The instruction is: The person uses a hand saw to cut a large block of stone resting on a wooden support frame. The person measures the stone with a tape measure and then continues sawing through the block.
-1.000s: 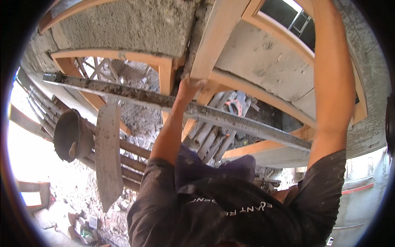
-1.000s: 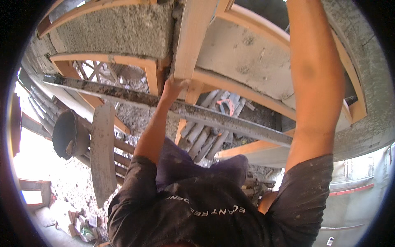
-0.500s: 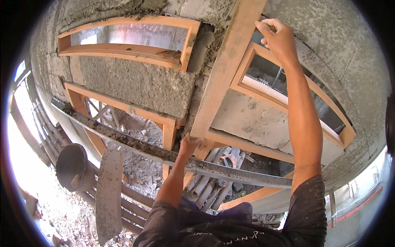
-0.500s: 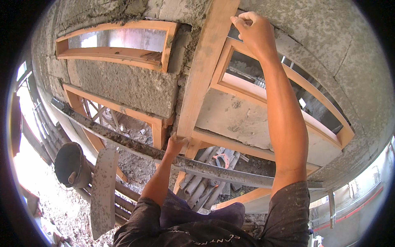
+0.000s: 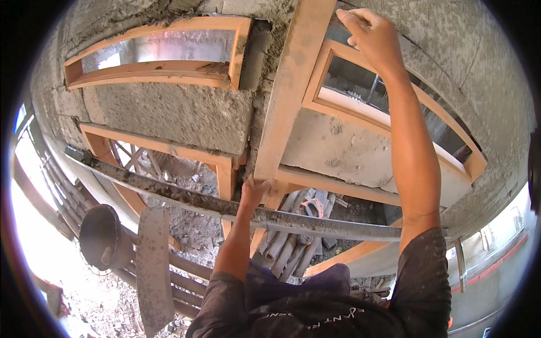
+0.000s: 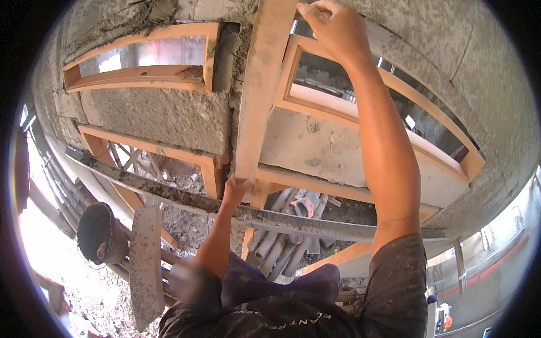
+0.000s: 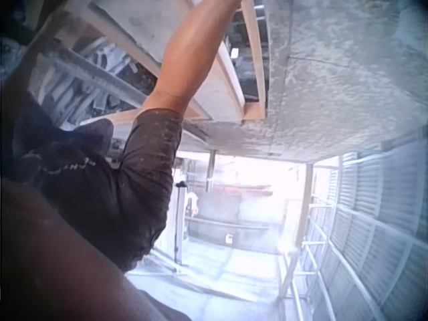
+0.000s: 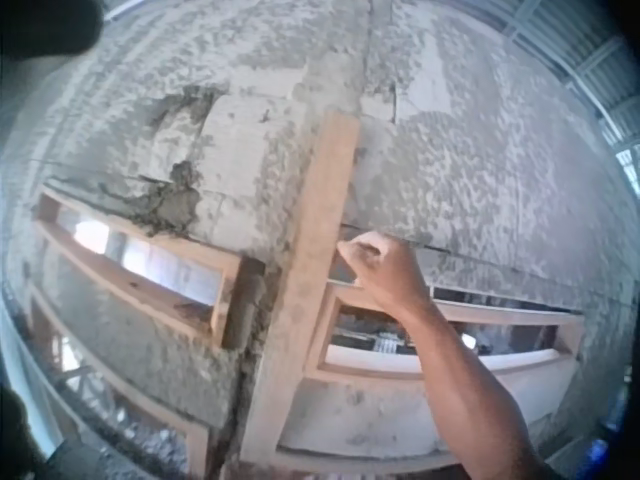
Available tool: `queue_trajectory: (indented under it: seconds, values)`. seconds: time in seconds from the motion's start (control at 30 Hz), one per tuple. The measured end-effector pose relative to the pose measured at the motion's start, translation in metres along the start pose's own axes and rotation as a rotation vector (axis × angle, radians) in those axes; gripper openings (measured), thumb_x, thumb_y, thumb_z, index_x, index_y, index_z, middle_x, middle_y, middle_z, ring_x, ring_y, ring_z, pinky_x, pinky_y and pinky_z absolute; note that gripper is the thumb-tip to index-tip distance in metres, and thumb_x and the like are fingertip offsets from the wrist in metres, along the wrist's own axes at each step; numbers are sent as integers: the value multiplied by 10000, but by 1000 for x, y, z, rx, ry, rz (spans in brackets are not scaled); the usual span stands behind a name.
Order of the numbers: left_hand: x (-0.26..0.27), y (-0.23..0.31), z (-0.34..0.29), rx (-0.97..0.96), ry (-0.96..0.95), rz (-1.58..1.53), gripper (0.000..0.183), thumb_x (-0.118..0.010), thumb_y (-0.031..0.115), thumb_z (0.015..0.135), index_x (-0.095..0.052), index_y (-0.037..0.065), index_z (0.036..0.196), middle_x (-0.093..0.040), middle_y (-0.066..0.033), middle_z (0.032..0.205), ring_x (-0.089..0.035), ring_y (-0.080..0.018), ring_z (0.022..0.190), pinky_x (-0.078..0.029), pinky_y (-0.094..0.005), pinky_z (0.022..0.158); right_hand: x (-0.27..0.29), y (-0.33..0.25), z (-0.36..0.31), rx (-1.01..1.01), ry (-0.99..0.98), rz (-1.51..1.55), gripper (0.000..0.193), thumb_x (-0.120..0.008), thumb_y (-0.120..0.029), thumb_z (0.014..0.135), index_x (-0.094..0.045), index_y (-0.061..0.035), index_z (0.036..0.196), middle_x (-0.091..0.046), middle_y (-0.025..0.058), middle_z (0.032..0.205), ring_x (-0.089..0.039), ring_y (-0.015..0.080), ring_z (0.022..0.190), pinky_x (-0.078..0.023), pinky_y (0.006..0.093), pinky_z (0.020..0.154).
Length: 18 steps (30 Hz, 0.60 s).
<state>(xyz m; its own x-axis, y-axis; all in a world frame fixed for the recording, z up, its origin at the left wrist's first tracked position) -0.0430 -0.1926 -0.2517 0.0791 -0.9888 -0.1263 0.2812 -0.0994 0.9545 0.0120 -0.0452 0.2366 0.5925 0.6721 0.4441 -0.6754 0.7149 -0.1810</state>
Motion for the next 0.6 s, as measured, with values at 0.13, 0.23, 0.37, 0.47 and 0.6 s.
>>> queue_trajectory:
  seconds: [0.13, 0.23, 0.37, 0.47, 0.6]
  values:
    - [1, 2, -2, -6, 21, -76, 385, -725, 194, 776, -591, -24, 1063, -672, -81, 956, -602, -125, 837, -488, -292, 735, 25, 2, -38, 33, 42, 35, 359, -630, -385, 830, -668, -38, 916, -610, 40, 638, -582, 110, 583, -459, 263, 588]
    - [-3, 10, -4, -36, 5, -87, 398, -729, 199, 773, -585, -29, 1066, -667, -79, 944, -597, -126, 838, -489, -288, 734, 37, 16, -76, -31, -51, -55, 299, -636, -329, 846, -668, -41, 919, -619, 52, 665, -576, 99, 600, -457, 248, 594]
    - [2, -5, 1, -13, 17, -71, 397, -732, 197, 769, -585, -25, 1064, -664, -75, 940, -596, -127, 830, -489, -285, 738, 36, 40, -109, -52, -148, -41, 264, -640, -293, 856, -667, -40, 925, -651, 72, 759, -590, 109, 652, -469, 253, 619]
    - [6, -10, 0, 7, 44, 13, 408, -735, 209, 765, -585, -25, 1063, -666, -79, 943, -597, -129, 833, -487, -287, 746, 29, 53, -115, -72, -189, 12, 277, -642, -297, 858, -664, -32, 933, -668, 75, 826, -612, 142, 719, -483, 270, 659]
    - [1, 21, -6, 36, 51, 59, 454, -754, 252, 753, -589, -24, 1073, -665, -70, 948, -587, -123, 852, -477, -283, 758, 14, 57, -98, -72, -204, 77, 332, -619, -307, 875, -647, 1, 993, -678, 121, 909, -647, 197, 835, -496, 294, 748]
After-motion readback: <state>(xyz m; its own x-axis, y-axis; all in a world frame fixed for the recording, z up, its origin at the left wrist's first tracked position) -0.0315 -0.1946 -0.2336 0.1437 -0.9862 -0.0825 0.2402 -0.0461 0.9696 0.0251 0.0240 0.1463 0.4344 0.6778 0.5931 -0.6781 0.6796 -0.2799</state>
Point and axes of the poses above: each hand's wrist, its own z-axis towards the middle knuckle, its own x-axis out of the back of the hand, y = z × x, the point moved 5 cm from there along z, towards the middle knuckle
